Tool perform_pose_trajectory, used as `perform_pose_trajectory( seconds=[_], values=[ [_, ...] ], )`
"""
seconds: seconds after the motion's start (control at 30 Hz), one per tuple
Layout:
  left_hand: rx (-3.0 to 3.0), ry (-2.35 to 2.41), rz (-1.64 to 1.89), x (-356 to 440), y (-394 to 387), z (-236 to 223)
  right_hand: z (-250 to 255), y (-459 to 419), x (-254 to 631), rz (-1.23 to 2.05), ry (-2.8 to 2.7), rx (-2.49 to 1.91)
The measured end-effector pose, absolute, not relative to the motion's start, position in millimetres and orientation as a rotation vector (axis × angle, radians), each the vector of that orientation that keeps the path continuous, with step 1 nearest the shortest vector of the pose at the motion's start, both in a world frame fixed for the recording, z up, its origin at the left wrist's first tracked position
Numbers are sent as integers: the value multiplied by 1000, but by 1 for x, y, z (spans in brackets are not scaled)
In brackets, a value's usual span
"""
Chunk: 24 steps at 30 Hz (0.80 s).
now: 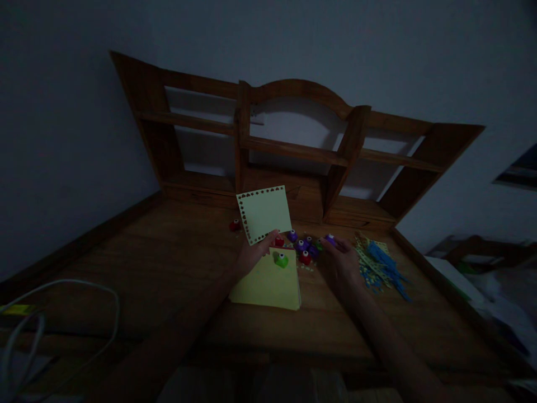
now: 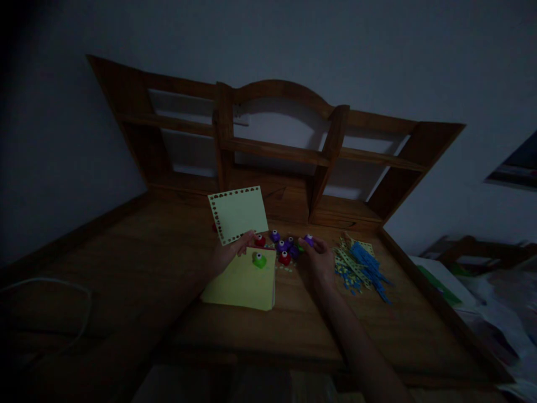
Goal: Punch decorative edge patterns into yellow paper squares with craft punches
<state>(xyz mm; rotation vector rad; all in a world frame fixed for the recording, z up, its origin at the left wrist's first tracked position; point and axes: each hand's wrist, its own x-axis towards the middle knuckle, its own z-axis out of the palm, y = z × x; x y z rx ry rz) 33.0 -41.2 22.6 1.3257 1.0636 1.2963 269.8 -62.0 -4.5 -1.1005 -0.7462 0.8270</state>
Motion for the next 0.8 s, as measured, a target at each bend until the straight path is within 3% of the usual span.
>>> perform_pose_trajectory(
  seconds=[0.33, 0.8],
  values=[
    [1399, 1093, 1266, 31, -39, 19, 15, -68, 265, 659, -811, -1218],
    [1356, 1093, 1256, 31, -41, 21, -3, -75, 281, 292, -1373, -1650]
  ],
)
